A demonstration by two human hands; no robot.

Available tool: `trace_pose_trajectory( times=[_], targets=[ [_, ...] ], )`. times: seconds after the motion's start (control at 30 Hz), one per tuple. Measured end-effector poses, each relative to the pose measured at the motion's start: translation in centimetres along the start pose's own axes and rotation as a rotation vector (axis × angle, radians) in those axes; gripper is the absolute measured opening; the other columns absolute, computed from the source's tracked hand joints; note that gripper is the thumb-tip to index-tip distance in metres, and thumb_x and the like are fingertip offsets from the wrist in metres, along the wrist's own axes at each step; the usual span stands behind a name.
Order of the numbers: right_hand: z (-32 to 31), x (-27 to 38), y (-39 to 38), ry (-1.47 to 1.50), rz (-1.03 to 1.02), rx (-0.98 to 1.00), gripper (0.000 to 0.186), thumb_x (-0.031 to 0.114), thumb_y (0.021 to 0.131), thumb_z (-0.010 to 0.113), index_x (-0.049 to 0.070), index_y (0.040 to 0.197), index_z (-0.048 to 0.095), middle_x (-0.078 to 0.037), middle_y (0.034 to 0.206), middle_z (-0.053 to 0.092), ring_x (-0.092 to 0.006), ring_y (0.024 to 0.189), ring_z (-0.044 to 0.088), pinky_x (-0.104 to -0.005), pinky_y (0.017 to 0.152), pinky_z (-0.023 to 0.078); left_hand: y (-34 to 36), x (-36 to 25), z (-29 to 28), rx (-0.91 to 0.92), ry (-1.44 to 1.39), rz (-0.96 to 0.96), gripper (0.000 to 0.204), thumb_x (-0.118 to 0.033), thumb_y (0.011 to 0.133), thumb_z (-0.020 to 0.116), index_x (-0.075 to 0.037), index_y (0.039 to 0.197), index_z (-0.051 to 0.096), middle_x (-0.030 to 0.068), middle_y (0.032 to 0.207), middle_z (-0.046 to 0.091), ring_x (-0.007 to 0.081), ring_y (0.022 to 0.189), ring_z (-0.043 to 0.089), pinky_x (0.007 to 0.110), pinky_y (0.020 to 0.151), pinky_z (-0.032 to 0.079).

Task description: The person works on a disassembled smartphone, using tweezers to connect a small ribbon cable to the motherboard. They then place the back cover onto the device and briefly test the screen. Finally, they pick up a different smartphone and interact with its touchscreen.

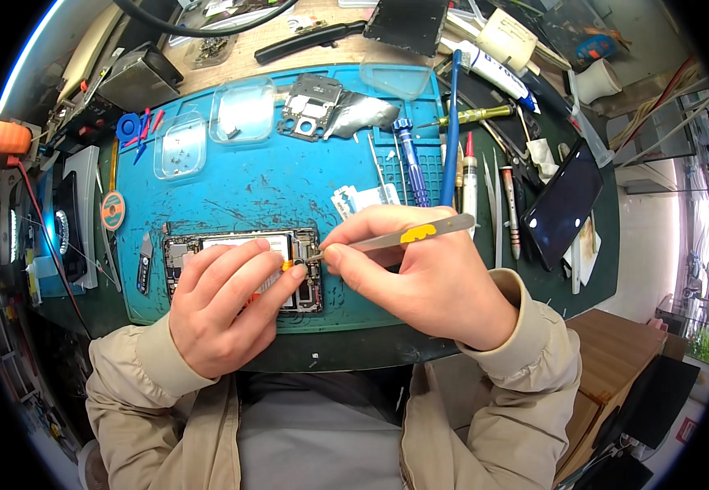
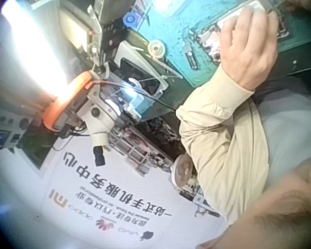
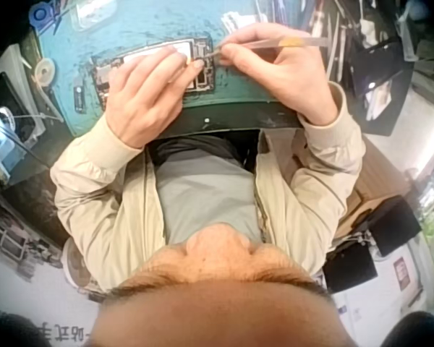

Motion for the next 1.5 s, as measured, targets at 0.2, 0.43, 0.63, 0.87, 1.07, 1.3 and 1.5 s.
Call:
trace_pose_trajectory(
  times=[0.2, 0.43, 0.63, 0.87, 1.07, 1.3, 1.5],
  targets=[
    [-0.08, 0.36, 0.0, -0.022, 0.062, 0.043, 0.015, 0.006, 0.098, 0.07, -0.006, 0.106, 0.071, -0.011, 0.096, 0.077, -0.0149, 0.092, 0.075, -0.0265, 0.082, 0.059, 0.09, -0.17, 0.02, 0.004, 0.012, -0.001, 0.043, -0.014, 0.079, 0.069, -0.005, 0.12, 0.074, 0.0089, 0.123, 0.065, 0.0241, 0.121, 0.062, 0.04, 0.1, 0.05],
    [0.05, 0.32, 0.11, -0.021, 0.047, 0.056, 0.016, 0.007, 0.098, 0.071, -0.006, 0.107, 0.072, -0.011, 0.097, 0.077, -0.0156, 0.093, 0.075, -0.0266, 0.082, 0.059, -0.05, -0.37, 0.24, -0.004, 0.042, -0.003, 0.044, -0.014, 0.079, 0.068, -0.004, 0.121, 0.073, 0.0089, 0.123, 0.064, 0.0242, 0.12, 0.062, 0.041, 0.1, 0.05],
    [0.02, 0.35, 0.08, -0.027, 0.035, 0.052, 0.016, 0.007, 0.098, 0.071, -0.006, 0.107, 0.072, -0.012, 0.097, 0.077, -0.0158, 0.092, 0.075, -0.0265, 0.082, 0.059, 0.14, -0.38, 0.15, 0.007, 0.022, -0.021, 0.044, -0.012, 0.079, 0.068, -0.003, 0.121, 0.073, 0.0092, 0.123, 0.064, 0.0246, 0.12, 0.062, 0.041, 0.099, 0.05],
    [0.17, 0.33, 0.14, -0.017, 0.046, 0.051, 0.016, 0.006, 0.097, 0.071, -0.006, 0.107, 0.073, -0.012, 0.096, 0.077, -0.0156, 0.092, 0.075, -0.0265, 0.082, 0.059, 0.01, -0.62, 0.17, 0.008, 0.039, -0.025, 0.042, -0.011, 0.081, 0.067, -0.001, 0.122, 0.073, 0.01, 0.123, 0.063, 0.025, 0.121, 0.062, 0.041, 0.099, 0.05],
    [0.18, 0.1, 0.18, 0.001, 0.019, 0.04, 0.015, 0.006, 0.097, 0.071, -0.005, 0.107, 0.073, -0.012, 0.096, 0.077, -0.0154, 0.092, 0.075, -0.0266, 0.082, 0.059, 0.27, -0.65, 0.08, 0.001, 0.041, -0.044, 0.042, -0.01, 0.08, 0.068, 0.001, 0.121, 0.072, 0.01, 0.121, 0.063, 0.0248, 0.119, 0.062, 0.041, 0.099, 0.05],
    [0.17, 0.21, 0.17, -0.043, 0.004, 0.026, 0.015, 0.006, 0.098, 0.071, -0.005, 0.107, 0.072, -0.011, 0.097, 0.077, -0.0153, 0.092, 0.075, -0.0264, 0.081, 0.059, 0.6, -0.42, 0.01, -0.011, -0.059, -0.087, 0.053, 0.0, 0.071, 0.064, 0.004, 0.123, 0.069, 0.013, 0.122, 0.063, 0.029, 0.114, 0.065, 0.044, 0.096, 0.05],
    [0.14, -0.03, 0.23, -0.019, 0.009, 0.009, 0.015, 0.005, 0.098, 0.071, -0.006, 0.108, 0.072, -0.012, 0.098, 0.077, -0.0153, 0.093, 0.075, -0.0258, 0.081, 0.059, 0.41, -0.45, 0.13, 0.016, 0.038, -0.059, 0.044, -0.009, 0.079, 0.067, 0.002, 0.122, 0.071, 0.0099, 0.123, 0.062, 0.0241, 0.119, 0.062, 0.04, 0.099, 0.05]
  ],
)
Point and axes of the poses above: each hand's wrist, its own y-axis towards the middle knuckle, its own z-axis out of the palm, x = y × z, the point moved 5 cm from there along y, towards the middle knuckle
